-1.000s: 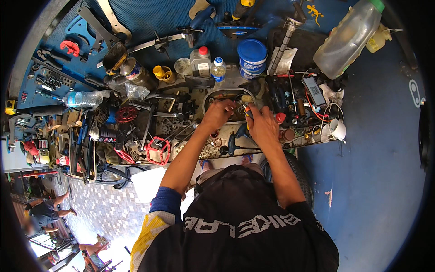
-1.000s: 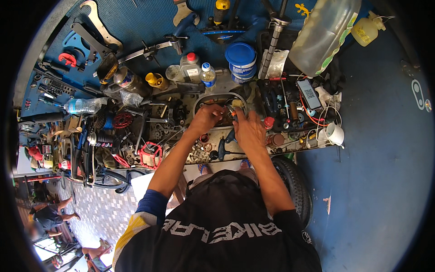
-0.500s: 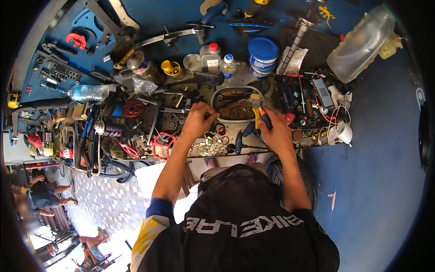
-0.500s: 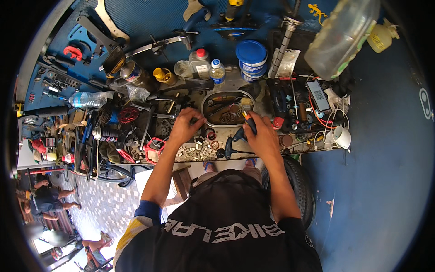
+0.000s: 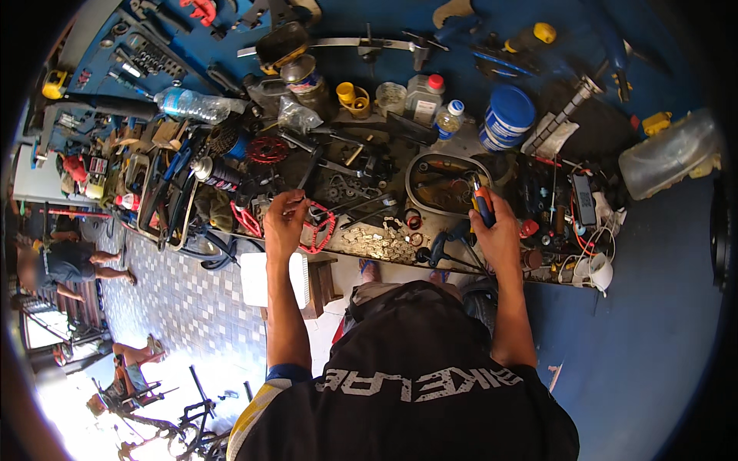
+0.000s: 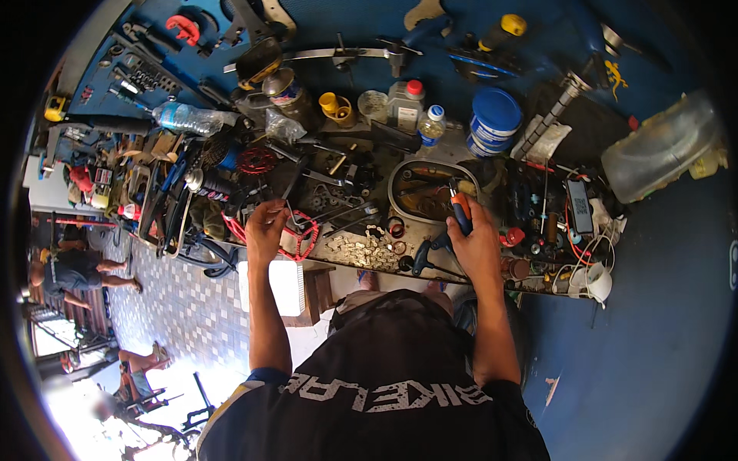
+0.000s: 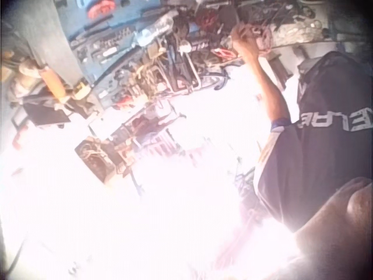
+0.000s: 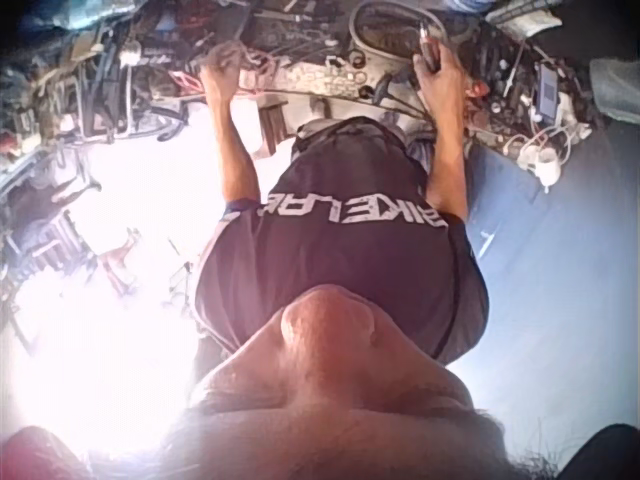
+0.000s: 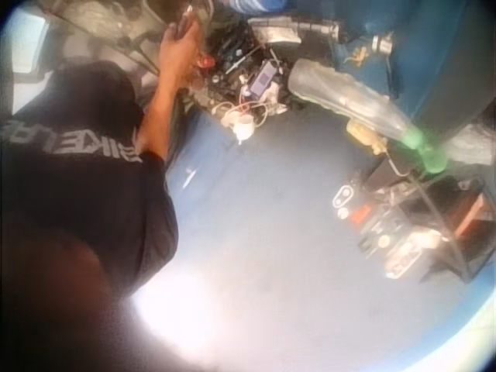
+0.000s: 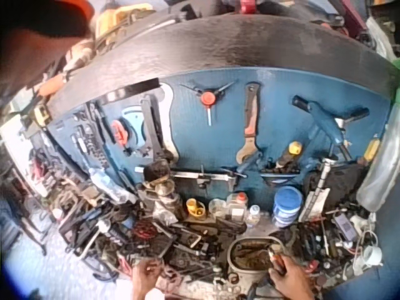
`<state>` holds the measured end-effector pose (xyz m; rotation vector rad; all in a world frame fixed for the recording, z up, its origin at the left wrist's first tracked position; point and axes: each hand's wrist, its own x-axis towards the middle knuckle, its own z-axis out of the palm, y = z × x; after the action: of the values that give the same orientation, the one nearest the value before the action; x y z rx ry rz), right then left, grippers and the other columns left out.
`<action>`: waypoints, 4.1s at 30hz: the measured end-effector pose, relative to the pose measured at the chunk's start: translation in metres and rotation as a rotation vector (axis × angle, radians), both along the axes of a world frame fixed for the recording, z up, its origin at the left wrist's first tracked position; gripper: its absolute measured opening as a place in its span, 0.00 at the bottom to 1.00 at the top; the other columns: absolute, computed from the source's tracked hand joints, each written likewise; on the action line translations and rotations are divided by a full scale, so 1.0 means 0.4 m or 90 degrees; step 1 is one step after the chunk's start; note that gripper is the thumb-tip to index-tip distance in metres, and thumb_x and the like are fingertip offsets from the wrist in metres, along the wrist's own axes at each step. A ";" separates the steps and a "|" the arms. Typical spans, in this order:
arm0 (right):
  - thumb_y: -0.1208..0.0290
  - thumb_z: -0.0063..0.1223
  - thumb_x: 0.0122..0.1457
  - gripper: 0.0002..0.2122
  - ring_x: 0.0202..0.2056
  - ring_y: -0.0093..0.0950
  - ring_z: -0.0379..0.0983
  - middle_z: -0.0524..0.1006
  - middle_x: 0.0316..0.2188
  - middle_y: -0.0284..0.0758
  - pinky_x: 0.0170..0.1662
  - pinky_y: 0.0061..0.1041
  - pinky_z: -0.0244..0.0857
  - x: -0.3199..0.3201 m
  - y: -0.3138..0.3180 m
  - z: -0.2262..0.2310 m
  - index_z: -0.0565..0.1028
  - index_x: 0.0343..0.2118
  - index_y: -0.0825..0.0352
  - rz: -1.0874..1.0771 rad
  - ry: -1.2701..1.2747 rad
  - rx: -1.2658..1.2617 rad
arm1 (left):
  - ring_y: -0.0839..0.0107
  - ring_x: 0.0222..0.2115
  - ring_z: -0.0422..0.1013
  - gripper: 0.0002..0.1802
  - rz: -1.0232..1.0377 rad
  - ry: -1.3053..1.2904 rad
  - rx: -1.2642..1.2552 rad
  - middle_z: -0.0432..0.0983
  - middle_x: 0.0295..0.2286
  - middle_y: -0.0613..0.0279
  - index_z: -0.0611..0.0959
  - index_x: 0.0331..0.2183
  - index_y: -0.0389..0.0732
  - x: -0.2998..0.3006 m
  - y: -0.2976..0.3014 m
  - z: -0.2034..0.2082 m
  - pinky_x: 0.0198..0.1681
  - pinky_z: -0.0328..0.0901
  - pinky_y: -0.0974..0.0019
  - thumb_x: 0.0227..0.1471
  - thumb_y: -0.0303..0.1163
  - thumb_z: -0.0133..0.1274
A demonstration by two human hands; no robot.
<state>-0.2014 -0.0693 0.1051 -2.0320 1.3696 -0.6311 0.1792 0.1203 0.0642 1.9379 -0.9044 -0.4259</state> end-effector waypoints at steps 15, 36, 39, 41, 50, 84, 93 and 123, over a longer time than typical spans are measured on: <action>0.65 0.67 0.61 0.25 0.50 0.51 0.80 0.81 0.50 0.49 0.52 0.45 0.73 0.071 -0.009 -0.015 0.76 0.61 0.65 0.134 -0.011 -0.055 | 0.48 0.52 0.73 0.22 -0.038 -0.365 0.174 0.84 0.43 0.50 0.86 0.47 0.37 -0.055 -0.064 -0.076 0.55 0.65 0.49 0.52 0.38 0.70; 0.65 0.65 0.63 0.22 0.49 0.49 0.80 0.82 0.49 0.47 0.52 0.42 0.73 0.002 -0.009 -0.013 0.77 0.59 0.66 0.088 -0.040 -0.019 | 0.53 0.41 0.85 0.12 -0.093 0.716 -0.229 0.81 0.37 0.56 0.80 0.50 0.29 -0.070 -0.159 -0.066 0.40 0.83 0.58 0.66 0.21 0.56; 0.62 0.60 0.67 0.23 0.51 0.53 0.80 0.82 0.50 0.49 0.52 0.44 0.73 0.033 -0.011 -0.001 0.73 0.62 0.66 0.143 -0.045 0.008 | 0.52 0.40 0.85 0.12 -0.061 0.706 -0.202 0.81 0.37 0.56 0.79 0.50 0.31 -0.106 -0.181 -0.058 0.38 0.84 0.58 0.65 0.19 0.56; 0.60 0.58 0.69 0.25 0.49 0.53 0.80 0.82 0.49 0.50 0.51 0.45 0.73 0.055 -0.007 0.006 0.70 0.65 0.65 0.181 -0.019 0.027 | 0.53 0.39 0.86 0.13 -0.059 0.698 -0.207 0.81 0.37 0.56 0.78 0.50 0.31 -0.117 -0.191 -0.056 0.38 0.84 0.59 0.65 0.19 0.56; 0.62 0.62 0.66 0.21 0.42 0.52 0.82 0.83 0.43 0.46 0.44 0.47 0.74 0.156 0.018 0.024 0.70 0.59 0.58 0.291 -0.055 0.053 | 0.63 0.35 0.86 0.17 -0.012 0.593 -0.147 0.84 0.35 0.56 0.78 0.52 0.29 -0.146 -0.184 -0.047 0.34 0.81 0.65 0.62 0.22 0.60; 0.61 0.56 0.70 0.18 0.39 0.47 0.84 0.84 0.36 0.49 0.42 0.41 0.74 0.078 -0.035 -0.100 0.75 0.57 0.66 -0.020 -0.072 0.445 | 0.65 0.34 0.85 0.18 -0.180 0.465 0.044 0.85 0.33 0.54 0.78 0.54 0.28 -0.344 -0.367 -0.138 0.34 0.83 0.63 0.64 0.22 0.58; 0.58 0.59 0.69 0.21 0.43 0.50 0.83 0.84 0.41 0.50 0.43 0.41 0.74 0.067 -0.007 -0.156 0.75 0.57 0.67 0.168 -0.081 0.049 | 0.64 0.34 0.86 0.19 -0.160 0.466 0.047 0.85 0.34 0.50 0.78 0.53 0.27 -0.351 -0.375 -0.128 0.33 0.82 0.65 0.63 0.23 0.58; 0.62 0.64 0.61 0.23 0.51 0.47 0.80 0.82 0.51 0.43 0.53 0.43 0.73 0.014 0.000 -0.137 0.77 0.60 0.57 0.137 -0.008 0.027 | 0.73 0.31 0.83 0.18 -0.191 0.313 -0.029 0.86 0.31 0.56 0.83 0.51 0.32 -0.380 -0.394 -0.160 0.31 0.82 0.68 0.59 0.19 0.64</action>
<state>-0.1958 -0.0693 0.0505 -2.1004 1.1272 -0.5149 0.0270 -0.0374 0.0000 1.5527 -0.8644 -0.9989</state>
